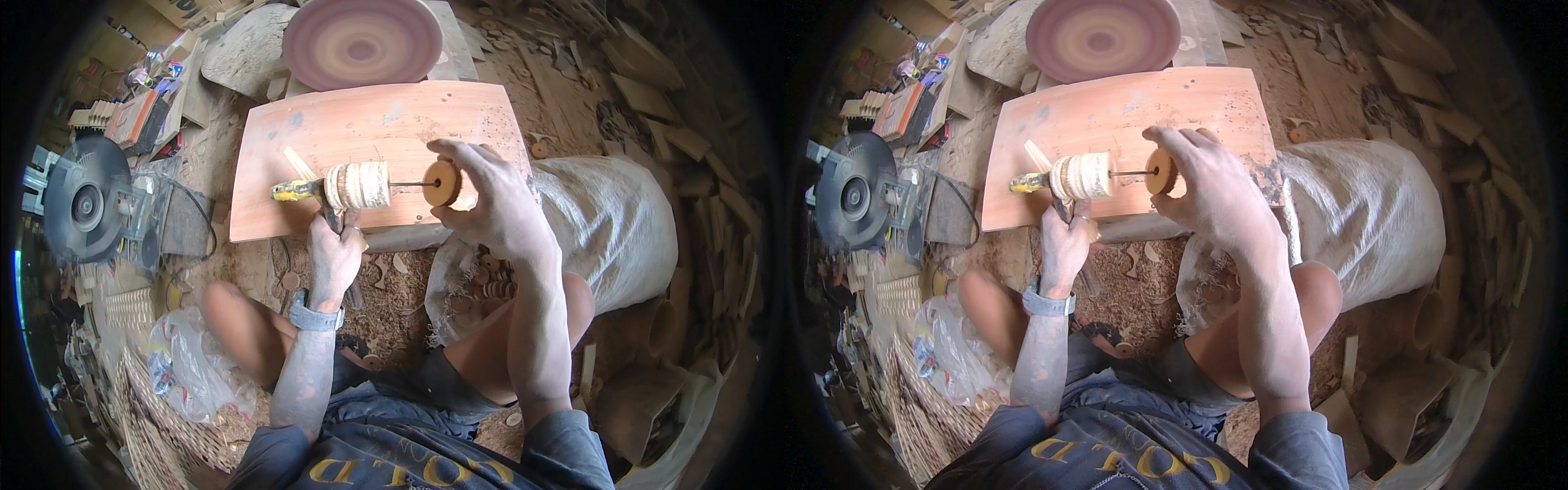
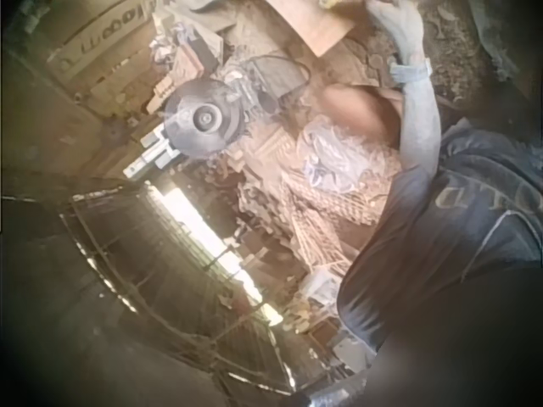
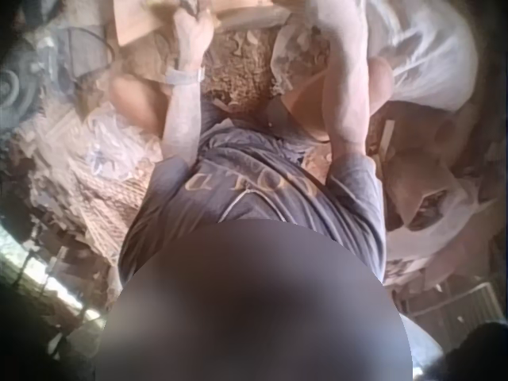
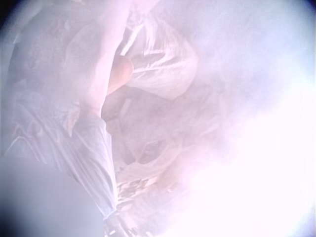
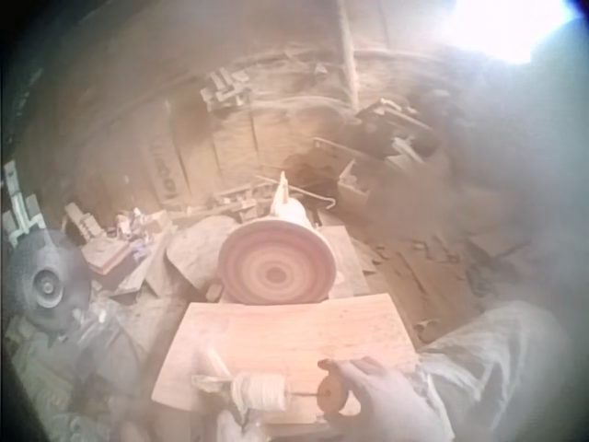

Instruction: The person uses a handheld grinding wheel to smooth the edges of small wooden discs. They hold the discs with a clamp, rotate them against the spinning wheel, and then place the finished pieces into a sack.

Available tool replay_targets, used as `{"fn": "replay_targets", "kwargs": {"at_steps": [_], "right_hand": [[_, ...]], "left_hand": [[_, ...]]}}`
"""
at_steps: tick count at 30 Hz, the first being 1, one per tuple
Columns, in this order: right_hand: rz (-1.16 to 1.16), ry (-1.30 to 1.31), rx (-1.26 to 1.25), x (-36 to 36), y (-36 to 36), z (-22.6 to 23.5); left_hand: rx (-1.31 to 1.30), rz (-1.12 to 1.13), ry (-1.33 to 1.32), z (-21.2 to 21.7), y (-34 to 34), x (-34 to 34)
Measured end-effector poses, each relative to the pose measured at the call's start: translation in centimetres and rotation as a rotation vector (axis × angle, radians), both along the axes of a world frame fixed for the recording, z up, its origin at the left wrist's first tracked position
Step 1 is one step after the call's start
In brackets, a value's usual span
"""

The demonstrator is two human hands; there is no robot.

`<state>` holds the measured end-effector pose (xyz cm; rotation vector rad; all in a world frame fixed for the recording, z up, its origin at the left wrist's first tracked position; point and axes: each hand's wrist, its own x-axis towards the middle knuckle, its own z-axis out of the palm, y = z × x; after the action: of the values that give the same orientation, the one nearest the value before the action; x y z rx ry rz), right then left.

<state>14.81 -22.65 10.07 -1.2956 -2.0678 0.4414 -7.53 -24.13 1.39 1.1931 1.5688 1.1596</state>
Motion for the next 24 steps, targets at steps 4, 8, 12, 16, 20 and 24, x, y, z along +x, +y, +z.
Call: {"fn": "replay_targets", "kwargs": {"at_steps": [4, 8, 12, 16, 20, 24], "right_hand": [[-0.025, -0.185, -0.147, -1.7, -0.4, -0.1], [0.02, 0.158, 0.012, -2.0, -0.1, 0.0], [-0.146, 0.96, 0.013, 0.4, 1.4, -0.2], [-0.167, 0.797, -0.751, -2.6, 2.3, -3.4], [-0.091, 0.94, -0.523, -6.2, 0.7, -5.2], [-0.118, 1.181, -0.309, -3.8, 1.0, -2.3]], "left_hand": [[0.165, -0.079, 0.462, -0.6, 0.3, -0.3], [-0.154, -0.169, -0.046, -0.4, -0.2, 0.6], [-0.163, -0.237, -0.553, 1.2, -0.6, 0.6], [-0.164, -0.545, -0.762, 2.9, -0.5, 1.1], [-0.208, -0.505, -0.849, 3.5, -0.6, 2.5], [-0.195, -0.247, -0.816, 4.1, -0.1, 2.2]]}}
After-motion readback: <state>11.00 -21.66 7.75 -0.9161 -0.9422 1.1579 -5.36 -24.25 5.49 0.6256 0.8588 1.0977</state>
